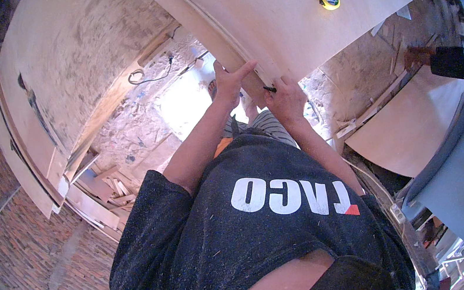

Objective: The person measures a large sheet of plywood with a tape measure and marks it with a pencil. They then place a thin wooden strip along the edge and trace a line. Another person is seen handling a large curved panel in the background.

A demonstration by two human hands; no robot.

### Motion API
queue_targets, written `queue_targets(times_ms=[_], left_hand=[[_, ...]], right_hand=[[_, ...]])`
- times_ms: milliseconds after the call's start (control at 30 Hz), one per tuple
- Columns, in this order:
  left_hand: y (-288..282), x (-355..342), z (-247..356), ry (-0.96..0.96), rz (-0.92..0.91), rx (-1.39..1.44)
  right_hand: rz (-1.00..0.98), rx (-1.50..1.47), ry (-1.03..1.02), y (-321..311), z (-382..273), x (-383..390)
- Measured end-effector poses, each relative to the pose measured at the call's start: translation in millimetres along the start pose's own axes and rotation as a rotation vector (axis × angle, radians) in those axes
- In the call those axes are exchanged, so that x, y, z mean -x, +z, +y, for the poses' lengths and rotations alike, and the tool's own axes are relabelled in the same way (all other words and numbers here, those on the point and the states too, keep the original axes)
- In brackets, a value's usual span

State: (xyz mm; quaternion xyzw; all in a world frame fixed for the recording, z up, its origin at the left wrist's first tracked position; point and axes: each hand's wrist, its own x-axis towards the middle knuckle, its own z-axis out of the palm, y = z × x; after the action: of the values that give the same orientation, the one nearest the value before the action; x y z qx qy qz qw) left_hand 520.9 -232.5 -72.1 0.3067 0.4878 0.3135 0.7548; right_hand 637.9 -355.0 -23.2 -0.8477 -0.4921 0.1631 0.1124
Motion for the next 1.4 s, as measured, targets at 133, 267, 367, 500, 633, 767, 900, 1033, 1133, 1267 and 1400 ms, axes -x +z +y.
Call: queue_targets(times_ms=[133,267,367,500,633,767,900,1033,1133,1267,1400], left_hand=[[4,-3,3,-0.032,0.028,-0.046],[-4,-10,-14,0.013,0.028,-0.014],[2,-4,-5,-0.004,0.041,-0.055],[-8,-15,-19,-0.004,0.010,-0.067],[-3,-5,-6,-0.015,0.033,-0.032],[-7,-9,-12,-0.011,0.010,-0.059],[-1,-1,1,-0.014,-0.008,-0.105],[-4,-2,-6,-0.009,-0.001,-0.073],[-5,-5,-6,-0.001,-0.004,-0.111],[-3,-2,-3,0.028,-0.013,-0.061],[-9,-10,-10,0.027,-0.029,-0.035]], right_hand=[[-0.030,0.032,0.020,1,1,-1],[-0.025,-0.001,0.039,-4,-7,0],[-0.028,-0.008,0.024,3,5,4],[-0.054,-0.027,0.027,-7,2,3],[-0.033,-0.172,0.011,-19,11,11],[-0.149,-0.365,0.123,-14,58,26],[-0.373,-0.467,0.255,-23,111,52],[-0.618,-0.918,0.353,-20,137,71],[-0.720,-1.094,0.404,-9,151,72],[-0.809,-1.006,0.484,-1,161,67],[-0.796,-1.080,0.512,18,167,73]])
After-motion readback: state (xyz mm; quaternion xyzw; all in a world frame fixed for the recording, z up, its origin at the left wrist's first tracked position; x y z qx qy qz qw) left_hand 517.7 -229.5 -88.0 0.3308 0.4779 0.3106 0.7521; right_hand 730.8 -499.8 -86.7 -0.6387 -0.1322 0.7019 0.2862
